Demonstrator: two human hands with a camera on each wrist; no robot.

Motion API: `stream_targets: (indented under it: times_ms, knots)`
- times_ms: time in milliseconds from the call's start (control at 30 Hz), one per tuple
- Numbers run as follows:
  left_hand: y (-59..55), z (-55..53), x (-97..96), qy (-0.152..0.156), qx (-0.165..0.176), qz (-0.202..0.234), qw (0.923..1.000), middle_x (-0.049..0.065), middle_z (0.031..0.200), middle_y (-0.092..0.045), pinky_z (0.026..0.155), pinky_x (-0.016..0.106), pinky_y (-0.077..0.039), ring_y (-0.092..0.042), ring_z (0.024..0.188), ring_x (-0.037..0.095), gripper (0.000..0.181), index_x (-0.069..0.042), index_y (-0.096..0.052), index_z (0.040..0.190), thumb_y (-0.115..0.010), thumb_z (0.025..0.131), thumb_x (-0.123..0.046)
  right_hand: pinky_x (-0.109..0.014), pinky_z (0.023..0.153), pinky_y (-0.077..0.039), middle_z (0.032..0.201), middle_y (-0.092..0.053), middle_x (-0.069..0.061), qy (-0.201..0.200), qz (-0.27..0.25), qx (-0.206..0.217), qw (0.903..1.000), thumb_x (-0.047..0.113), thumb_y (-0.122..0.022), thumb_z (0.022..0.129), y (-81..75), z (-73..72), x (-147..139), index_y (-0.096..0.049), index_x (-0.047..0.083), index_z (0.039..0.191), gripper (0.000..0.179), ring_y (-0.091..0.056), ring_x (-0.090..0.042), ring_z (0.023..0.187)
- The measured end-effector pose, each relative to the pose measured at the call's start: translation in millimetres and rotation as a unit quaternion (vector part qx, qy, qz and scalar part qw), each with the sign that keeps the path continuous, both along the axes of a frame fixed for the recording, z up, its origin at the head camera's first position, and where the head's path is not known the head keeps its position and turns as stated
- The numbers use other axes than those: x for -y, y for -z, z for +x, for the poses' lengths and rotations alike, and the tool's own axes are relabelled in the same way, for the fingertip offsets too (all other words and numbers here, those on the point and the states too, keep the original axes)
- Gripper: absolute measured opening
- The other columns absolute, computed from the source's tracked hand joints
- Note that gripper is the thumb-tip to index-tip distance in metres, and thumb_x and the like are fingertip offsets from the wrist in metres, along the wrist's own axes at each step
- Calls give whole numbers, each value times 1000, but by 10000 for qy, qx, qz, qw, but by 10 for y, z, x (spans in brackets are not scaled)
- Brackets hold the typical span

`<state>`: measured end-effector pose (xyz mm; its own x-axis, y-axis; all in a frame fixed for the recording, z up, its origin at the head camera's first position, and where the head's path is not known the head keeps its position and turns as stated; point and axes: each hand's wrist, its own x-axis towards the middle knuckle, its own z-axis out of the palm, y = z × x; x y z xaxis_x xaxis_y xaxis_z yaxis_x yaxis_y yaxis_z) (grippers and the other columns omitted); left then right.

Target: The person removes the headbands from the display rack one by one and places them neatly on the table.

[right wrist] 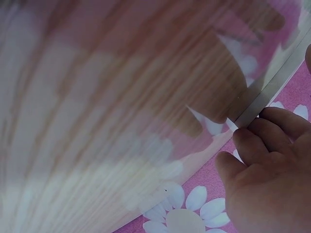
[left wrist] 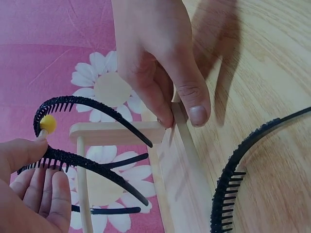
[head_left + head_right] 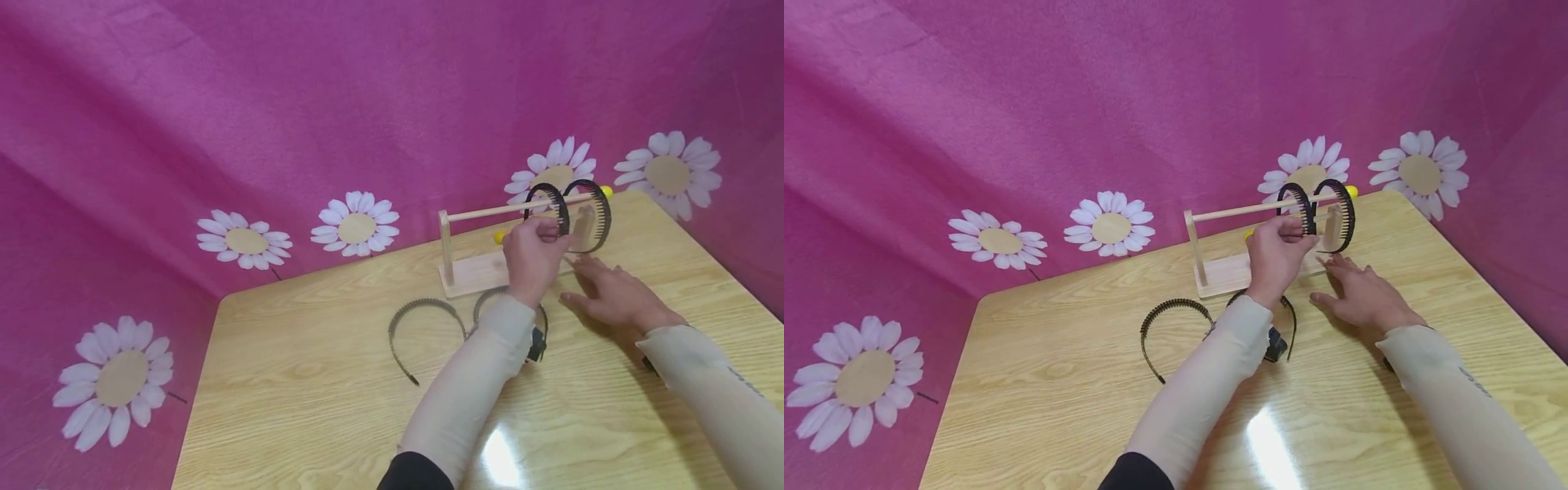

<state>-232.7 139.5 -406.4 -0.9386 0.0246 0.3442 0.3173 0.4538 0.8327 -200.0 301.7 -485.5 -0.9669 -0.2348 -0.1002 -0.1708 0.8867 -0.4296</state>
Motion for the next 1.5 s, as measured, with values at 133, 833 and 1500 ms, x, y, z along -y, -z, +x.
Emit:
stream_targets:
  times_ms: [133,833,1500]
  knots:
    - [-10,-6,22,45,-100,-73,9999,-10,75,-67,66,2,-39,-52,61,-13,23,-13,-70,89,-80,70,-21,-62,103,-11,147,-14,-25,48,-9,31,10000,62,-51,82,8,-4,-8,-25,3,143,89,-17,-45,130]
    - [-164,43,101,264,-289,277,9988,-8,76,-67,61,3,-42,-53,64,-13,22,-11,-70,92,-78,73,-16,-62,103,-12,145,-17,-26,7,-72,-94,9999,60,-51,83,19,3,-24,-28,2,142,85,-18,-45,130]
    - [-380,81,187,525,-411,912,9936,-6,76,-66,60,6,-47,-55,63,-10,22,-6,-69,93,-77,73,-11,-63,102,-12,145,-16,-27,-26,-23,-116,9999,60,-51,83,-7,11,-12,-25,5,143,86,-18,-45,130]
